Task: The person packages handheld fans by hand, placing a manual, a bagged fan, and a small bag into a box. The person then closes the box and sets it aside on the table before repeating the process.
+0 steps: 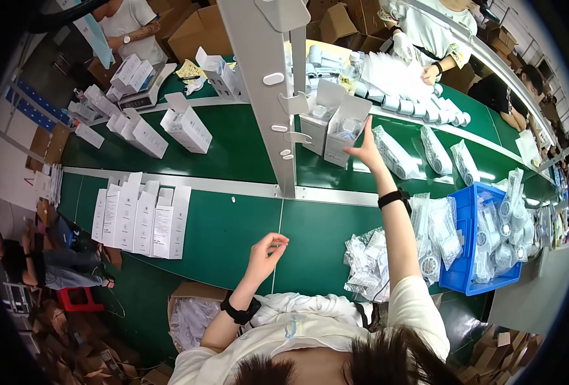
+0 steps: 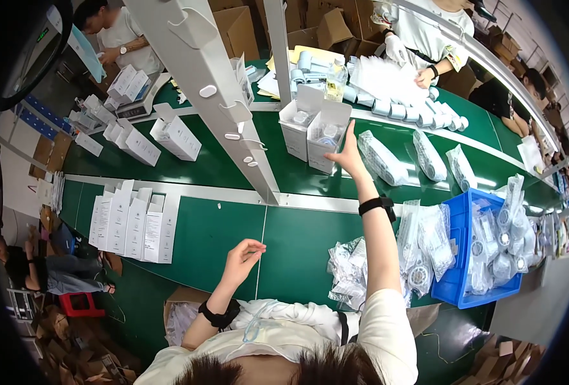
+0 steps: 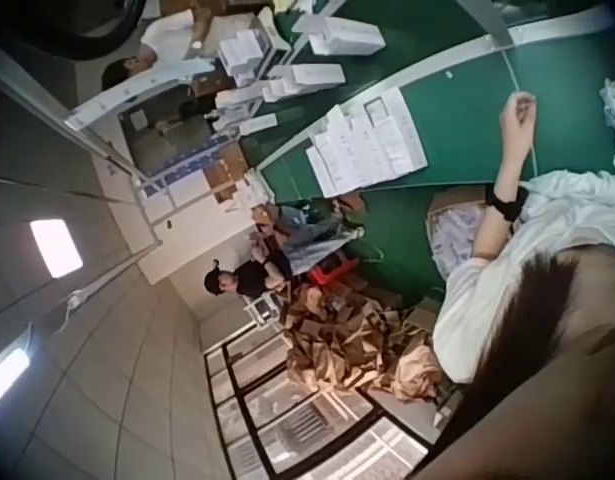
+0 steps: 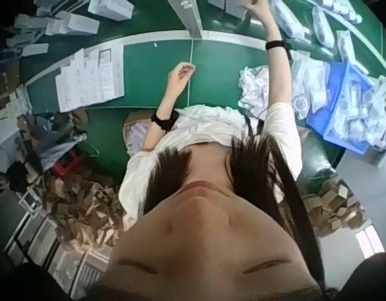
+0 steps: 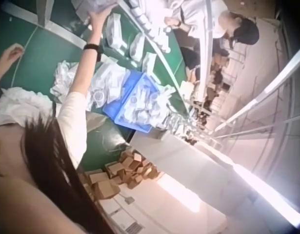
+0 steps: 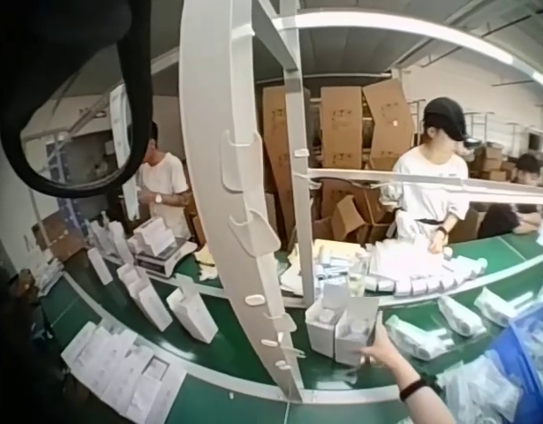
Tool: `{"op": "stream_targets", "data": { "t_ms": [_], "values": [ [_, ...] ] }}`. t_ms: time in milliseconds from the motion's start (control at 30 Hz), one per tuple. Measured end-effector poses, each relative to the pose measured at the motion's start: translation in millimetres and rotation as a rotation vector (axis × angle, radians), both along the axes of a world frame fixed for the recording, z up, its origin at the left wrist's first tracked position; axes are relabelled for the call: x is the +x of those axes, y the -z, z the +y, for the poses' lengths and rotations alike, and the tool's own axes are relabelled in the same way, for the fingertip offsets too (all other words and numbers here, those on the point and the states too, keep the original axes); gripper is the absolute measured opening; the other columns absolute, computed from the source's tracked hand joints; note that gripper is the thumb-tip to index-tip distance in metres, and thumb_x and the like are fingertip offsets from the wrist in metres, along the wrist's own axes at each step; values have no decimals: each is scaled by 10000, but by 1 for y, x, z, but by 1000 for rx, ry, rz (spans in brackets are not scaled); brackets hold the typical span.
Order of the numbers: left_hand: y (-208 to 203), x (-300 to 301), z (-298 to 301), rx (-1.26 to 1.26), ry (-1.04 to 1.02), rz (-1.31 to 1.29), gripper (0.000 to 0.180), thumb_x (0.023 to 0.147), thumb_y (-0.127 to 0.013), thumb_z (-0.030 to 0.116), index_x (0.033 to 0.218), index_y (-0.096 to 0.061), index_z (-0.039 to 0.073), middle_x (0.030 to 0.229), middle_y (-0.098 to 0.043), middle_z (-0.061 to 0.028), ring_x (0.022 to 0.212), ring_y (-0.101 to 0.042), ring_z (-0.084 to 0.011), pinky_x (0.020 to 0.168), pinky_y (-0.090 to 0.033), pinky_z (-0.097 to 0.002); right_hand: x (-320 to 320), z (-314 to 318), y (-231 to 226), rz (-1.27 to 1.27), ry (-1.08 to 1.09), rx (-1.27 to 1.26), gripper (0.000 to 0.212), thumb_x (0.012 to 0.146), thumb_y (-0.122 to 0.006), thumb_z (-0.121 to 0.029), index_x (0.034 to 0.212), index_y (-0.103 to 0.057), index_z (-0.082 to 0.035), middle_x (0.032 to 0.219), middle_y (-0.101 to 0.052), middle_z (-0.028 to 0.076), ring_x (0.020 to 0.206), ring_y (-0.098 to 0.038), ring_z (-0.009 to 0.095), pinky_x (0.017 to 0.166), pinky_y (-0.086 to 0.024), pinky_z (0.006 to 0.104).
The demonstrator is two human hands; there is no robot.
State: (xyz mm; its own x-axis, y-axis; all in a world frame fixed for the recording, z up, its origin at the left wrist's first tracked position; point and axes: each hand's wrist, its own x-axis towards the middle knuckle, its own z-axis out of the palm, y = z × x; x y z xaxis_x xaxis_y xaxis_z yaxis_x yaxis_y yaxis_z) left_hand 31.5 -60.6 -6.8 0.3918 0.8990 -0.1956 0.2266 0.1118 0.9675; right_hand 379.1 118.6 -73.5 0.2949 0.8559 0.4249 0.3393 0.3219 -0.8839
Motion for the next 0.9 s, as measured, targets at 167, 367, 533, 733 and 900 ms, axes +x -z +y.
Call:
{"op": "stream_targets", "data": {
  "t_ms": [167, 367, 533, 733, 900],
  "values": [
    [12, -24, 0, 25, -173, 51, 178, 804, -502, -57, 977, -503, -15, 996, -563, -85, 940, -558, -153, 781, -466, -254, 78, -32, 11, -915, 527, -804, 867, 600, -717, -292, 1328, -246, -321, 1367, -248, 130, 1267, -139, 408, 899, -229, 658],
    [-6, -70, 13, 198, -574, 116, 246, 777, -505, -78, 1009, -496, 2, 1047, -537, -77, 959, -538, -150, 741, -467, -252, 103, -70, 14, -912, 283, -1197, 652, 650, -659, -277, 1216, -381, -112, 1157, -501, 188, 1028, -510, 363, 803, -453, 435],
    [-58, -131, 10, 524, -992, 80, 322, 720, -461, -118, 1010, -498, 15, 1026, -532, -64, 922, -526, -143, 734, -432, -237, 64, -144, -8, -1065, -266, -1441, 531, 597, -708, -408, 858, -621, 46, 889, -605, 238, 802, -608, 329, 718, -488, 370],
    [-78, -373, 48, 925, -1466, 489, 287, 722, -515, -44, 1005, -506, 8, 967, -516, -65, 873, -500, -146, 725, -413, -258, -32, -203, -79, -805, 74, -905, 543, 678, -677, -339, 1054, -541, 28, 918, -603, 209, 851, -584, 339, 738, -464, 377],
    [-45, -550, 116, 260, -1348, 473, 346, 774, -596, 220, 1036, -513, 10, 991, -534, -77, 921, -503, -178, 803, -391, -286, -187, -194, -87, -418, -266, -732, 511, 716, -664, -197, 1145, -481, 10, 918, -600, 172, 870, -581, 295, 733, -457, 366]
  ]
}}
